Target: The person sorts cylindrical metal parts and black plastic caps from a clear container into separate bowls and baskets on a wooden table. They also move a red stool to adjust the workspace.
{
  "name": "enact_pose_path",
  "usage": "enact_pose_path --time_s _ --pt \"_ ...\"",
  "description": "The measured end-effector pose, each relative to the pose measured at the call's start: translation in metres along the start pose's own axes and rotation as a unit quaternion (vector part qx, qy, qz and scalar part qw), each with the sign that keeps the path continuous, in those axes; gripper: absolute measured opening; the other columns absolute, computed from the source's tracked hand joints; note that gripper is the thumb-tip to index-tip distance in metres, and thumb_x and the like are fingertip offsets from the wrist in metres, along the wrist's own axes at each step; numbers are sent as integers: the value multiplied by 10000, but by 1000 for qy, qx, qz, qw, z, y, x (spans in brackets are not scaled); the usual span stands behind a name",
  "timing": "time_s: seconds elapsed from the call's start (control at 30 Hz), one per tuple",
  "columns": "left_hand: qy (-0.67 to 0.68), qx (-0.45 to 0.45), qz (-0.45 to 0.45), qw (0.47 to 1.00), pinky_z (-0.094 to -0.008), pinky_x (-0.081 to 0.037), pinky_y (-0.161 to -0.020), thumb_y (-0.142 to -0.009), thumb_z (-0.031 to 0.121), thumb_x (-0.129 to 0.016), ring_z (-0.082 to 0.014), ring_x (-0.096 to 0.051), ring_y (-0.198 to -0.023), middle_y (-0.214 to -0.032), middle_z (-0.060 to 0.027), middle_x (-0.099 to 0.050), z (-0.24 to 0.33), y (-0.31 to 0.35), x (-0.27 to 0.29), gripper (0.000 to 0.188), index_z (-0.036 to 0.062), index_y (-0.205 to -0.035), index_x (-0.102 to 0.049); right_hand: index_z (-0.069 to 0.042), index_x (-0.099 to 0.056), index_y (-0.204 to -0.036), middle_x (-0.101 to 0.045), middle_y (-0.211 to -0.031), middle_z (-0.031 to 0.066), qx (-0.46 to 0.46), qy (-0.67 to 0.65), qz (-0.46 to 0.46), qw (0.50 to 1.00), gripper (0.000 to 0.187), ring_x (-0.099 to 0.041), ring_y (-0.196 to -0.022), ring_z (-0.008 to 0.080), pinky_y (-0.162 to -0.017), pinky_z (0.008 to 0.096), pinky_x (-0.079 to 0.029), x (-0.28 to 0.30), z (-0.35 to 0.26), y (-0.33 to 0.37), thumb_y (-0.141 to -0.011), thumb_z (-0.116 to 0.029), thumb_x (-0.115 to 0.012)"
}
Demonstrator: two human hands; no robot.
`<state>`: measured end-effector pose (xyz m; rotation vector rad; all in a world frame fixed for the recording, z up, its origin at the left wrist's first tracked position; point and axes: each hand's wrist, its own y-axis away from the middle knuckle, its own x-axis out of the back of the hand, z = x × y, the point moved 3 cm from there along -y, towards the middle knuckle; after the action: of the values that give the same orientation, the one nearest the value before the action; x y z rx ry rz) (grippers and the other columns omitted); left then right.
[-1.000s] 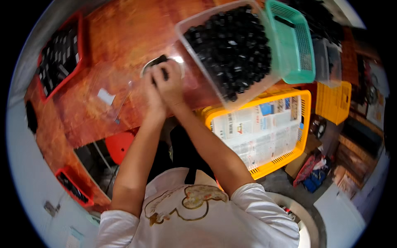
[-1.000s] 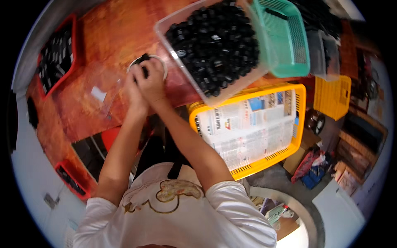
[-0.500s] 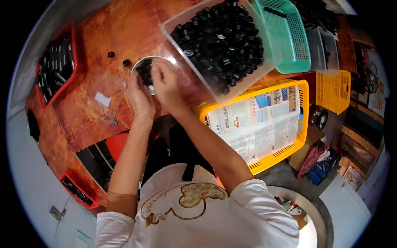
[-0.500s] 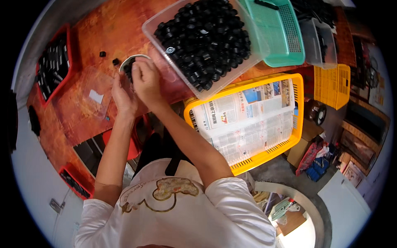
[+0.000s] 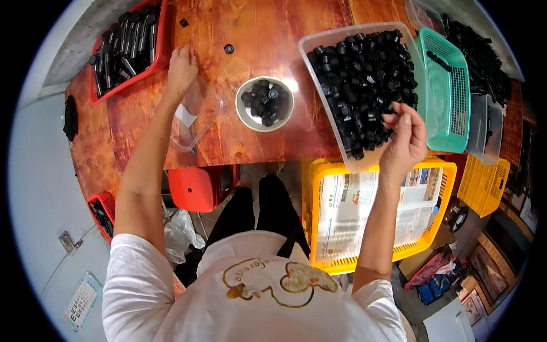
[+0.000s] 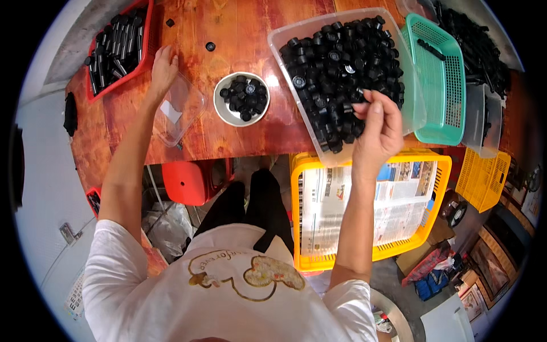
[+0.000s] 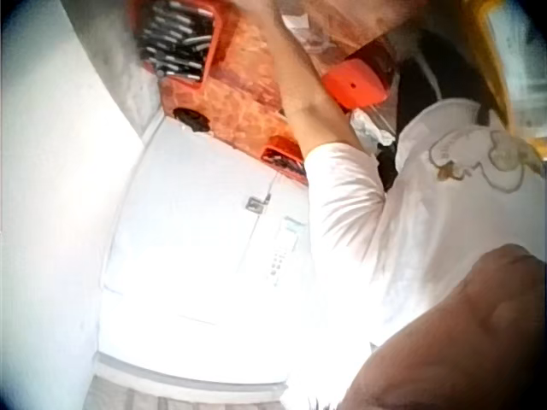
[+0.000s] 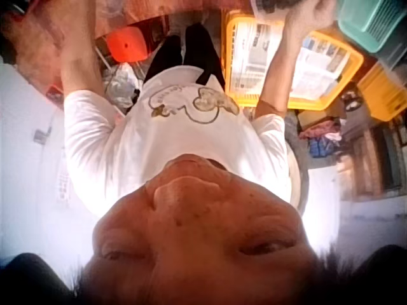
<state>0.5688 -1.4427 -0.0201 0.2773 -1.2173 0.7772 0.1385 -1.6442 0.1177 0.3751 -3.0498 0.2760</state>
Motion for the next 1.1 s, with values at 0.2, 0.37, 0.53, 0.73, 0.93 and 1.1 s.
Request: enact_pose_path --time_s 0.2,0.37,0.53,0.73,0.93,1.1 --pt "-51 56 -10 997 -478 -357 -1019 -864 192 -530 -500 -375 -1223 -1353 -355 -322 -69 -78 -53 495 -30 -1273 -365 29 -593 -1049 -612 -1033 117 92 168 -41 981 159 -615 -811 140 -713 229 -511 32 -1 1 -944 3 -477" --pt "-8 73 -1 997 -522 -381 -968 -872 224 -503 -512 -415 -1158 -1309 -341 -365 -82 -120 -71 417 -22 -1191 -396 57 -582 -1059 -590 -1032 155 96 258 -66 959 175 -608 -856 180 -721 255 -522 54 12 28 -931 31 -466" --pt "-35 13 45 998 -531 -406 -902 -905 261 -468 -497 -476 -1068 -1195 -311 -460 -80 -125 -70 373 -7 -1164 -461 61 -584 -1044 -589 -1019 153 63 239 -72 966 165 -602 -837 177 -723 257 -533 55 39 38 -933 11 -472" --pt "-52 -84 -109 989 -461 -465 -824 -927 393 -494 -413 -558 -995 -1111 -224 -538 26 -57 -34 446 45 -1207 -501 50 -590 -1043 -596 -1024 142 41 224 -37 973 161 -600 -857 172 -733 255 -530 48 58 37 -938 -8 -483" --pt "-47 -144 -195 969 -413 -491 -763 -896 342 -565 -354 -592 -954 -1072 -139 -568 59 -27 -45 373 98 -1175 -522 0 -580 -1117 -587 -1118 86 -73 158 15 985 197 -588 -955 132 -817 233 -470 43 53 15 -927 -23 -531" --pt "14 -104 -112 988 -377 -484 -680 -883 291 -601 -299 -617 -826 -924 -134 -618 68 -34 -46 268 58 -1015 -609 -21 -560 -1169 -517 -1190 61 -49 201 7 978 270 -543 -1013 123 -851 229 -454 46 52 -1 -899 -17 -562"
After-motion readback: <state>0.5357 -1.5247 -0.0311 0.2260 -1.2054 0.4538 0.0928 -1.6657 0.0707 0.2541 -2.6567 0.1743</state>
